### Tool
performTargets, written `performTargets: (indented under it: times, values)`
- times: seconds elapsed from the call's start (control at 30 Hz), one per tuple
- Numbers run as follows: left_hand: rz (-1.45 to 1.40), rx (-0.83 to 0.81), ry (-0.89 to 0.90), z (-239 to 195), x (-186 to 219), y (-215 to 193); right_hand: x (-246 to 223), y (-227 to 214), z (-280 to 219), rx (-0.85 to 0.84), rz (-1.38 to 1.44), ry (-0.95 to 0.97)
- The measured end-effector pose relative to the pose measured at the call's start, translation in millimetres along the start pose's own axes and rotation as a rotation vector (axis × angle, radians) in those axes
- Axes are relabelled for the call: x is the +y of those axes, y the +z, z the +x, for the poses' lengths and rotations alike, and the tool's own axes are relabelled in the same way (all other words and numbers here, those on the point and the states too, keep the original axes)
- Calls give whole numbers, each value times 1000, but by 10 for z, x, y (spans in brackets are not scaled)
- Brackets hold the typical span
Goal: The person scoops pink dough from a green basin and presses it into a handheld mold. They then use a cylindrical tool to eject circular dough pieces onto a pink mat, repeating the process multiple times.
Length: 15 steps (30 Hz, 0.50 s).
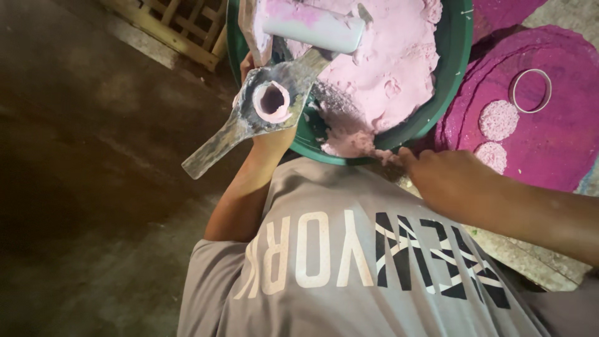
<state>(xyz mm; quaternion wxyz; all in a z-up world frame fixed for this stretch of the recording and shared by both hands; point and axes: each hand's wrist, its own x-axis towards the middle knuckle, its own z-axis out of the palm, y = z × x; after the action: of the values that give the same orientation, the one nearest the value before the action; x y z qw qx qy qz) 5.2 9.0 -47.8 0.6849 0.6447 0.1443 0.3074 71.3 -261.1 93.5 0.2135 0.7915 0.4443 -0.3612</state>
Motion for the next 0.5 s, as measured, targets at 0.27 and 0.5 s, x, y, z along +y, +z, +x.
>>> performTargets:
  times: [0.27,0.5]
  values:
    - [-6,16,17,11,77,4,-251,-142,122,53,284,-44]
    - [161,-25,102,348,396,-223,181,-845,-427,279,359,42]
